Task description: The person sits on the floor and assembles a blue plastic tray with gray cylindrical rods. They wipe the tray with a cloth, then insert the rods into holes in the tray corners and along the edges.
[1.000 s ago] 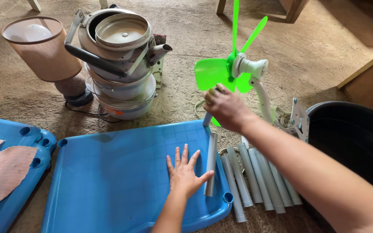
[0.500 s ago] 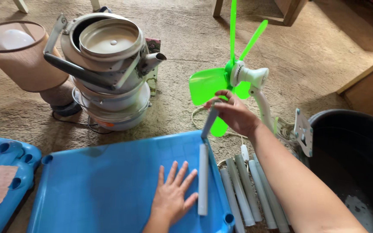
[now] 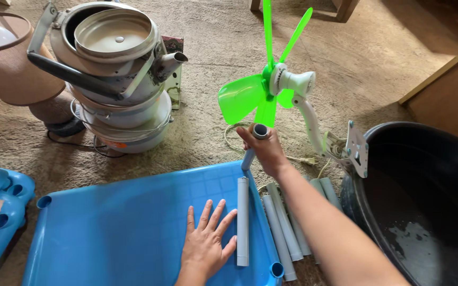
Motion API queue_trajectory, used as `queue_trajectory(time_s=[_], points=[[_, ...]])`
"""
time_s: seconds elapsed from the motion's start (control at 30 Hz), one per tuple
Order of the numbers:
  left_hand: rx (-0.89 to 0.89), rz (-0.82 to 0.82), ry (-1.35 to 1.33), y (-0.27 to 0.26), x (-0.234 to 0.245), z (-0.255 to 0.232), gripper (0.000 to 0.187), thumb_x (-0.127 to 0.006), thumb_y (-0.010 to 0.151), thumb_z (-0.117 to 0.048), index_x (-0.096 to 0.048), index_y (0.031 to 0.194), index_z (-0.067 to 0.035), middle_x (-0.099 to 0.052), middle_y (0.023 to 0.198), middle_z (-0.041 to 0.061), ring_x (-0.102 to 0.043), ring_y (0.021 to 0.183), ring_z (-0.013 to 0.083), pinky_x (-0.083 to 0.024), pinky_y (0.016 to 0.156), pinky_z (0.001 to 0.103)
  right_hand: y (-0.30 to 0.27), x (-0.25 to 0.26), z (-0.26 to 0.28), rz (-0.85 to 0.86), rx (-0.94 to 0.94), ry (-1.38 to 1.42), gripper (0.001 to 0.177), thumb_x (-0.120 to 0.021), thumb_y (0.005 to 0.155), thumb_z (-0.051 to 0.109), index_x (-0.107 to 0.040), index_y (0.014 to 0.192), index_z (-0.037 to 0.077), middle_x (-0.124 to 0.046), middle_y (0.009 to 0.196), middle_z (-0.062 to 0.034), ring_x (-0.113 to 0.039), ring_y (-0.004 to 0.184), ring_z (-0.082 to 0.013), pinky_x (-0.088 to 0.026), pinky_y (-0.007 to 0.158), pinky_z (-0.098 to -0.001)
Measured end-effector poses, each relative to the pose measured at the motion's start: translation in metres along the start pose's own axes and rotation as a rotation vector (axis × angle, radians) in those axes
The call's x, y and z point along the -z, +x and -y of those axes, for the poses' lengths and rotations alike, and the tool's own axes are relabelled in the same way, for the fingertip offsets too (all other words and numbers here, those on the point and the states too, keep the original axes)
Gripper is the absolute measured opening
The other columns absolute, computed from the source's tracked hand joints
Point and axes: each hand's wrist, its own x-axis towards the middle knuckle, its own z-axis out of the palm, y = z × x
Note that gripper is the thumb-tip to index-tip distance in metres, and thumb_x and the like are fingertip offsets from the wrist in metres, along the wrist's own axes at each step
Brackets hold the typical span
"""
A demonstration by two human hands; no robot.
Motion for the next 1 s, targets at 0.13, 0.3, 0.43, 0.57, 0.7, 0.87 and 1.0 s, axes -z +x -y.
queue_trajectory(time_s=[0.13,0.3,0.43,0.57,0.7,0.87,1.0], points=[[0.002,-0.013,0.000,-0.003,-0.006,-0.004,0.063,-0.044,0.094,-0.058,-0.033,0.152,-0.034,-0.027,0.160,0.002,-0.017,0.148,0.0289,-0.001,0.118,0.064,0.001,-0.020,-0.018,-0.262,0.112,0.019,0.040,-0.082,0.091,0.028,-0.056,0.064,0.015,-0.056,0.059,0.0036,-0.053,0.053,-0.0066,-0.042,0.051,-0.0250],[0.003,-0.026,0.003,-0.004,-0.007,-0.001,0.063,-0.043,0.094,-0.057,-0.032,0.151,-0.034,-0.026,0.160,0.002,-0.017,0.148,0.0290,-0.001,0.118,0.064,0.003,-0.040,-0.018,-0.491,0.059,-0.009,0.037,-0.079,0.092,0.029,-0.060,0.066,0.013,-0.056,0.060,0.0018,-0.048,0.054,-0.0081,-0.036,0.051,-0.0288],[-0.001,-0.034,-0.006,-0.001,-0.006,-0.002,0.064,-0.044,0.094,-0.058,-0.031,0.152,-0.035,-0.025,0.160,0.002,-0.016,0.148,0.0291,-0.001,0.118,0.064,-0.007,0.005,0.023,0.124,-0.034,0.029,0.019,-0.082,0.085,0.027,-0.068,0.089,0.014,-0.069,0.087,0.0000,-0.066,0.084,-0.0111,-0.052,0.080,-0.0322],[-0.004,-0.048,-0.002,-0.002,-0.007,-0.004,0.064,-0.044,0.093,-0.058,-0.032,0.151,-0.035,-0.025,0.160,0.002,-0.016,0.148,0.0294,-0.001,0.117,0.065,0.011,0.027,0.052,0.401,-0.116,-0.129,0.032,-0.080,0.079,0.027,-0.071,0.107,0.015,-0.073,0.114,0.0008,-0.066,0.112,-0.0100,-0.051,0.099,-0.0352],[0.005,-0.005,-0.013,-0.002,-0.005,-0.002,0.064,-0.045,0.093,-0.057,-0.032,0.151,-0.033,-0.026,0.159,0.003,-0.016,0.148,0.0301,-0.001,0.117,0.065,0.019,0.019,0.044,0.427,-0.221,0.020,0.024,-0.084,0.080,0.024,-0.069,0.088,0.008,-0.077,0.095,-0.0090,-0.078,0.099,-0.0176,-0.057,0.095,-0.0346],[0.017,0.035,-0.015,-0.003,-0.005,-0.003,0.064,-0.046,0.093,-0.056,-0.033,0.151,-0.033,-0.026,0.160,0.003,-0.016,0.149,0.0297,0.000,0.117,0.065,0.007,0.002,0.009,0.080,0.042,0.031,0.030,-0.083,0.088,0.021,-0.060,0.072,0.008,-0.059,0.064,-0.0019,-0.055,0.056,-0.0100,-0.044,0.055,-0.0274],[0.015,-0.013,-0.016,-0.001,-0.007,-0.003,0.064,-0.045,0.092,-0.056,-0.033,0.151,-0.034,-0.026,0.160,0.002,-0.017,0.148,0.0294,0.000,0.118,0.065,0.006,-0.019,-0.008,-0.237,0.159,-0.008,0.038,-0.079,0.093,0.022,-0.057,0.065,0.006,-0.056,0.057,-0.0016,-0.050,0.048,-0.0081,-0.037,0.047,-0.0248]])
